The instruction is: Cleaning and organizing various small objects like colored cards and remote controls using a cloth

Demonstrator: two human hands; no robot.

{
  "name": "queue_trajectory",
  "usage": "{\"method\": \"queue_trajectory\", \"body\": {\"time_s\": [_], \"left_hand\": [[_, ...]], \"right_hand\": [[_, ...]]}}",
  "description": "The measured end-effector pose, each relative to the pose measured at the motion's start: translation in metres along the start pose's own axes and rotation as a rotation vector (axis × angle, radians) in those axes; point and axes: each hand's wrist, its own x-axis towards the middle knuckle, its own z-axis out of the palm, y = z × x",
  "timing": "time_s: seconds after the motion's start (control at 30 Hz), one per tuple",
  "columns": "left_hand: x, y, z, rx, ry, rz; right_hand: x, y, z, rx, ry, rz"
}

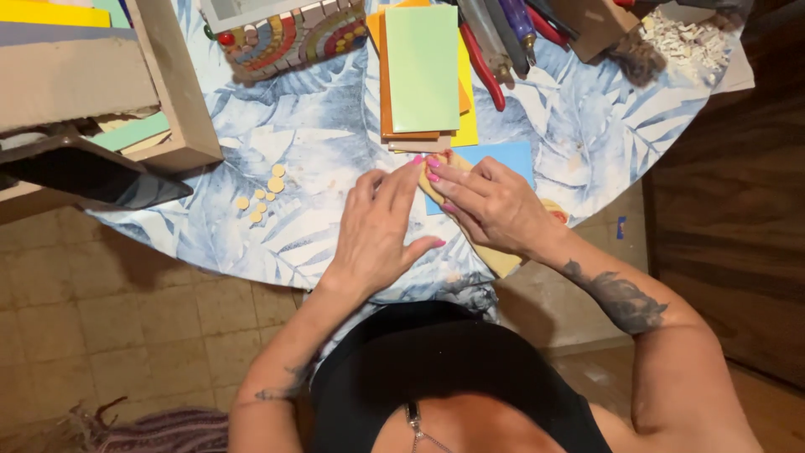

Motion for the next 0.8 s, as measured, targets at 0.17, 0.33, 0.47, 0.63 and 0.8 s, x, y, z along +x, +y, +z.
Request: {"method": "queue_trajectory", "body": {"time_s": [0.17,0.33,0.47,0.63,0.8], "left_hand": [[0.014,0.000,0.003,0.059,-0.020,0.025],[0.021,-0.004,0.007,0.062,-0.028,0.031],[0.026,-0.007,0.009,0.057,-0.019,0.039],[0.034,-0.001,0.008,0.053,-0.116,0.000],[0.039,0.010,0.012,0.036,-0.199,-0.059]], "right_hand": [[-0.025,0.020,0.001,-0.150,0.023,0.124],[-0.055,0.045,-0.017,-0.250,0.039,0.242],[-0.080,0.064,-0.029,-0.343,0.058,0.294],[-0.099,0.081,-0.047,-0.432,0.052,0.340],[-0.101,0.082,-0.055,-0.461,0.088,0.392]]}}
